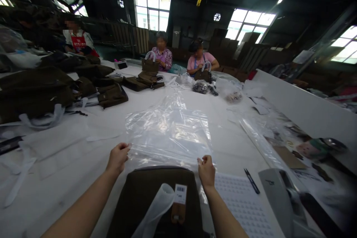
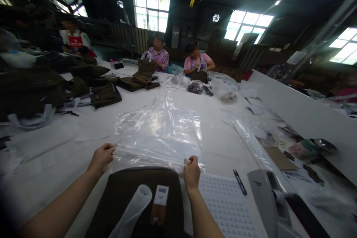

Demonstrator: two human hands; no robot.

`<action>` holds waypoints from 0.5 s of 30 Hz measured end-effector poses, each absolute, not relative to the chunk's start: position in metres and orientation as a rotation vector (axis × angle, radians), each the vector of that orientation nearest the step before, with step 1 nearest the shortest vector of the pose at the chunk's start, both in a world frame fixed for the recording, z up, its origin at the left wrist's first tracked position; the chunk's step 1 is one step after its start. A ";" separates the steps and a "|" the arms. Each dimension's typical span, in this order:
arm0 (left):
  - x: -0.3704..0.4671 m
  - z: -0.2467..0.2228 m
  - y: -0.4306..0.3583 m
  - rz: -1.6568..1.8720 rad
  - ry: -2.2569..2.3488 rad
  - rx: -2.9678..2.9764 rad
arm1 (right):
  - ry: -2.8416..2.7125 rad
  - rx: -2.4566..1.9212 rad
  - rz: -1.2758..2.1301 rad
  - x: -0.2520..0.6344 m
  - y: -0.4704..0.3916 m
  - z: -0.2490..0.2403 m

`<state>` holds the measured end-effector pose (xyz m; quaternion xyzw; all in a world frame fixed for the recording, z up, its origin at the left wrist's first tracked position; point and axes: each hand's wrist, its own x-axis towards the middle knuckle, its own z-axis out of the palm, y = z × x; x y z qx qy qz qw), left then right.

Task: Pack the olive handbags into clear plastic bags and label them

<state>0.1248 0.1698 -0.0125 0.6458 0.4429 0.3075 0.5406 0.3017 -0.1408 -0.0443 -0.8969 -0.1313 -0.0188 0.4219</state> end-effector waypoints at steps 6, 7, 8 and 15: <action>0.110 -0.024 0.174 0.929 1.171 0.930 | -0.032 -1.877 -0.067 0.306 -0.146 -0.054; 0.107 -0.024 0.174 0.928 1.143 0.882 | 0.002 -1.798 -0.032 0.307 -0.144 -0.057; 0.105 -0.024 0.173 0.922 1.107 0.849 | 0.020 -1.719 0.012 0.308 -0.142 -0.060; 0.080 -0.054 0.143 0.776 0.990 0.932 | -0.097 -1.453 0.339 0.278 -0.134 -0.065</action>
